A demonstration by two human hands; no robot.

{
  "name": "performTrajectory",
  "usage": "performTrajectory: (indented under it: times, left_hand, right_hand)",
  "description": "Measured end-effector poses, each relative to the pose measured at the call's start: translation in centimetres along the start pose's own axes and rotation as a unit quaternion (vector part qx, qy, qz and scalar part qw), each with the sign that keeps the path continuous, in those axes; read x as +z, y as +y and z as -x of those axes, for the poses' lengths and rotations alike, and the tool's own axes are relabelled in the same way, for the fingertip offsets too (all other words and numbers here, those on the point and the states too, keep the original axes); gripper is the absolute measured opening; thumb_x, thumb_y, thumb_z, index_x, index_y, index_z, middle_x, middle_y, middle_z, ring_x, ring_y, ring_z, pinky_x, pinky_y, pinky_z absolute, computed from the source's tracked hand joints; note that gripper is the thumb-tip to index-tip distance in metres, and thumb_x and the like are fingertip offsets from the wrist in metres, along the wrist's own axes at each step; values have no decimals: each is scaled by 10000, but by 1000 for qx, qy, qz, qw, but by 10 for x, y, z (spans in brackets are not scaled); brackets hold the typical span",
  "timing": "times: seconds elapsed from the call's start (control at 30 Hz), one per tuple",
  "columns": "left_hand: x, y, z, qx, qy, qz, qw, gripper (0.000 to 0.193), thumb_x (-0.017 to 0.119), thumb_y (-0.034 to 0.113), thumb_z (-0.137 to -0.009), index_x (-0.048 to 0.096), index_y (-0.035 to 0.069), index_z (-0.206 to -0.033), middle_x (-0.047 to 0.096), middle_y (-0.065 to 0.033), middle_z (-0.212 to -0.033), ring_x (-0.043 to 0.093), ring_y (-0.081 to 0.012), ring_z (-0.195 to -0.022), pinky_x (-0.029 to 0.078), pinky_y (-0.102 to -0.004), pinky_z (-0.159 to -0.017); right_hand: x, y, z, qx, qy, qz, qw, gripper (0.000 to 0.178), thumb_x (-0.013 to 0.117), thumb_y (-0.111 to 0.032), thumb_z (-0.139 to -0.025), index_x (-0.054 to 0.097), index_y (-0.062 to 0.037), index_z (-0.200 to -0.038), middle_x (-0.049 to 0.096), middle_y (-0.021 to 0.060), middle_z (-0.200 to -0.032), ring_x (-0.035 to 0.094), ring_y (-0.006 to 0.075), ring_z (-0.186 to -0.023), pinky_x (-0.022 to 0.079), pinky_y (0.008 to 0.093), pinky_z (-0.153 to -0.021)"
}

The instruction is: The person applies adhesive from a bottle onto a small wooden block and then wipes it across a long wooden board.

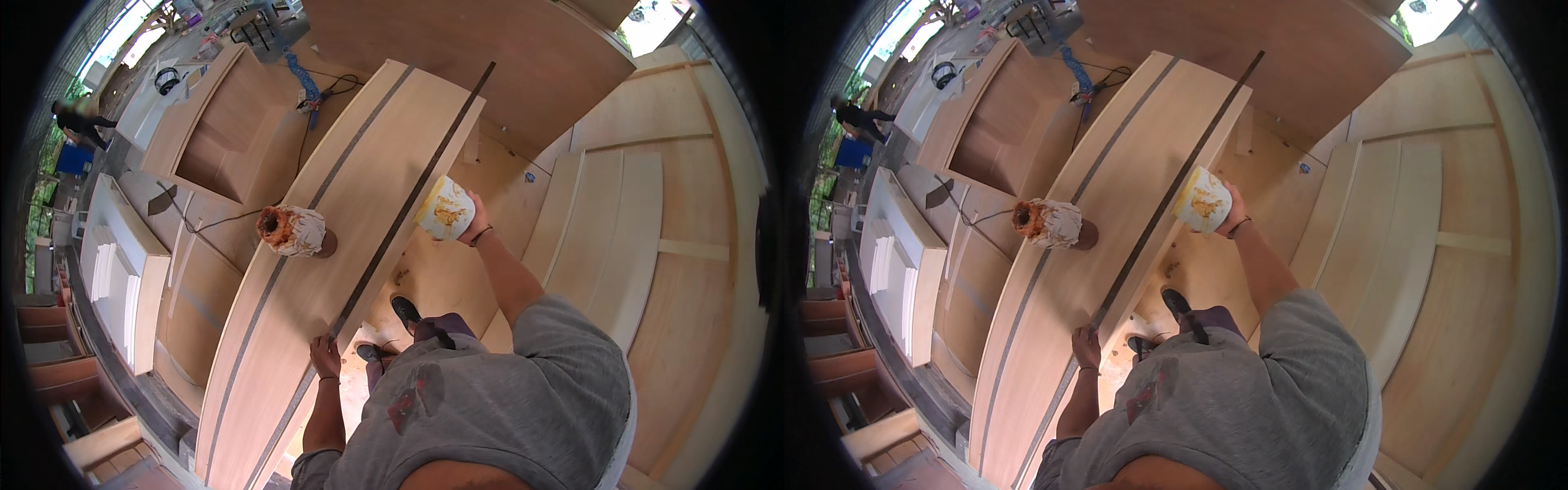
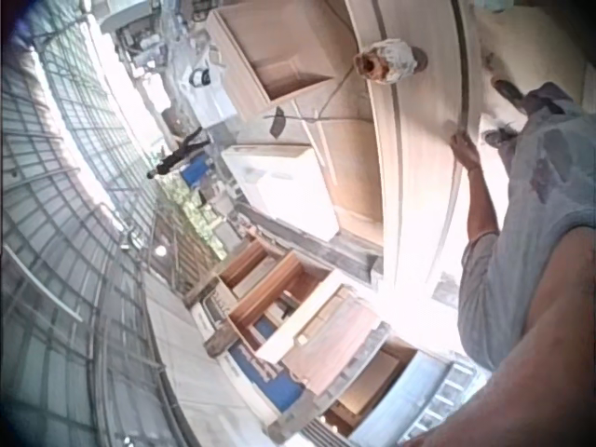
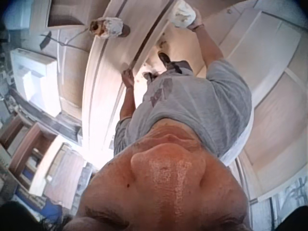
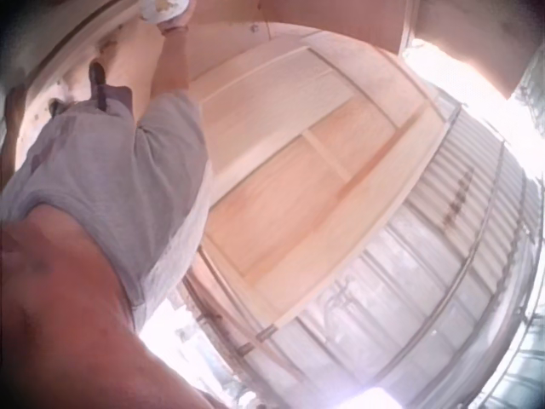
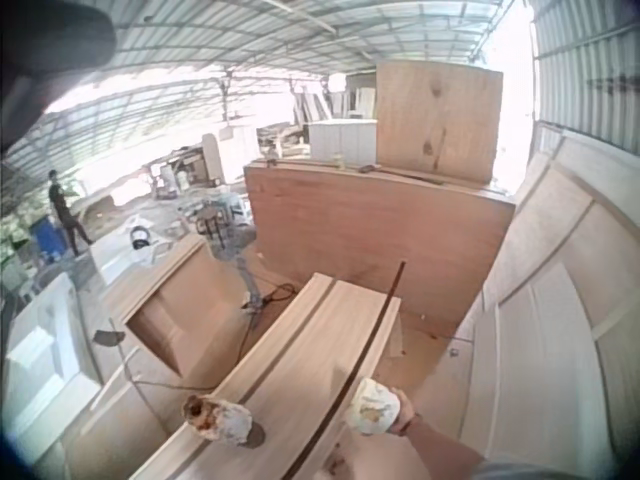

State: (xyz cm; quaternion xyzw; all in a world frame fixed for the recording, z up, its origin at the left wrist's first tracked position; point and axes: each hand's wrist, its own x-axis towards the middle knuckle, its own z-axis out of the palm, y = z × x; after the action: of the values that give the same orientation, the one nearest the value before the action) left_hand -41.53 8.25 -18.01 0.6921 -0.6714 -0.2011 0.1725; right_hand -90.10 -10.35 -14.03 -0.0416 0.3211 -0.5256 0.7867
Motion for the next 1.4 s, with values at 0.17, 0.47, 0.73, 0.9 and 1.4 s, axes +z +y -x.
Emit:
performTrajectory:
  times: [0.17,0.47,0.73,0.9,1.4]
  left_hand:
    - [-13,3,-1,10,-29,85,996,253,635,9,-843,637,3,-1097,610,-174,-1027,625,-348,-910,521,-412,-788]
    - [-4,15,4,5,-43,59,997,251,651,69,-859,649,2,-1101,613,-178,-1029,623,-355,-925,525,-405,-798]
    - [13,11,-2,20,32,24,999,303,688,105,-793,666,31,-1087,605,-177,-1032,563,-380,-1005,477,-454,-874]
    - [21,8,-4,-27,43,39,998,279,677,154,-761,690,139,-1039,631,-90,-1003,592,-316,-1020,484,-459,-870]
    - [43,64,0,-85,33,-6,996,381,729,362,-740,685,128,-1037,568,-84,-1122,514,-279,-1146,424,-430,-979]
  right_hand:
    - [1,29,-2,28,-47,1,999,730,435,-695,-845,473,-234,-1410,471,106,-1454,446,447,-1290,326,775,-935]
    - [10,49,-10,36,-50,6,998,731,399,-678,-865,491,-173,-1386,514,160,-1393,510,462,-1203,420,730,-836]
    - [25,42,-19,32,-66,19,997,739,338,-672,-879,451,-187,-1425,470,144,-1438,463,461,-1267,402,759,-880]
    - [22,41,3,18,-71,43,996,822,322,-753,-828,338,-277,-1498,337,99,-1538,339,469,-1358,334,793,-925]
    - [55,42,28,133,-133,141,972,919,520,-769,-753,344,-259,-1496,332,95,-1536,319,413,-1363,305,706,-976]
